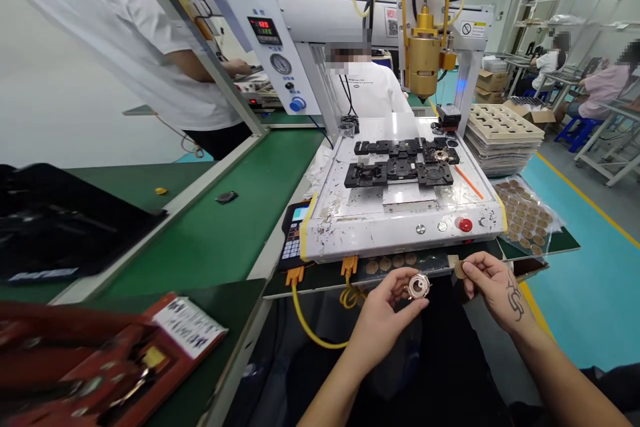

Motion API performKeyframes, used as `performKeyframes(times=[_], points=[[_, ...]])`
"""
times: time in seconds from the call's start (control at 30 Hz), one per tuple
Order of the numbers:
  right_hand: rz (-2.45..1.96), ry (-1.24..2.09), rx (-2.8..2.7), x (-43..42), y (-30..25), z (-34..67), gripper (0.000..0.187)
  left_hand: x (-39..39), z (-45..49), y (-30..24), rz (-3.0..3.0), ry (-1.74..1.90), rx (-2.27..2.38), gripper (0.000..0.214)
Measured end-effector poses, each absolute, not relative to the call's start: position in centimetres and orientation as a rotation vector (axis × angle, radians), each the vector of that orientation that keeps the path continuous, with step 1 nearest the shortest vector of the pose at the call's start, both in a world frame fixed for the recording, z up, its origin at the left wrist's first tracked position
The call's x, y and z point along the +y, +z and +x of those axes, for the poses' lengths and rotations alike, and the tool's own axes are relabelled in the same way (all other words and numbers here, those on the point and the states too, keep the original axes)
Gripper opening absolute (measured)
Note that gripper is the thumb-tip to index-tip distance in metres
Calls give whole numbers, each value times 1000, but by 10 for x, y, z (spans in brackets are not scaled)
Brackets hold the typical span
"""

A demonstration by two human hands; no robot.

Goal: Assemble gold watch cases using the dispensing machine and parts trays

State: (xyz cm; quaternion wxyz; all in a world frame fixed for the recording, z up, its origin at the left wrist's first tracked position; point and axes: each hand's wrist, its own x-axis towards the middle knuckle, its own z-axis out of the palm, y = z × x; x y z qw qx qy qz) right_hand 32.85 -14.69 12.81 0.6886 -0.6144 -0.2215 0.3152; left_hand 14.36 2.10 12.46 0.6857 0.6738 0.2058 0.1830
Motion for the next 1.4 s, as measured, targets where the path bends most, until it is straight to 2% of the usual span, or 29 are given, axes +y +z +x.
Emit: performKeyframes(times=[0.13, 0.3, 0.43, 0.7, 1.0, 1.17, 1.4], points=[[-1305, 852, -534, -144, 135, 317, 38, 9, 132, 141, 1048, 364, 484, 55], [-1168, 1090, -471, -139, 140, 304, 39, 1, 120, 150, 900, 361, 538, 61], [-1160, 1155, -447, -137, 147, 297, 42, -4, 113, 152, 828, 347, 534, 65], [-1286, 1161, -579, -143, 146, 294, 41, -9, 100, 157, 820, 367, 471, 51], [-1485, 918, -947, -131, 168, 287, 38, -12, 94, 161, 856, 380, 482, 53], [-1462, 985, -1033, -125, 176, 276, 28, -14, 96, 164, 874, 391, 470, 52], [-1449, 977, -1021, -123, 169, 272, 26, -18, 96, 163, 923, 413, 458, 49]])
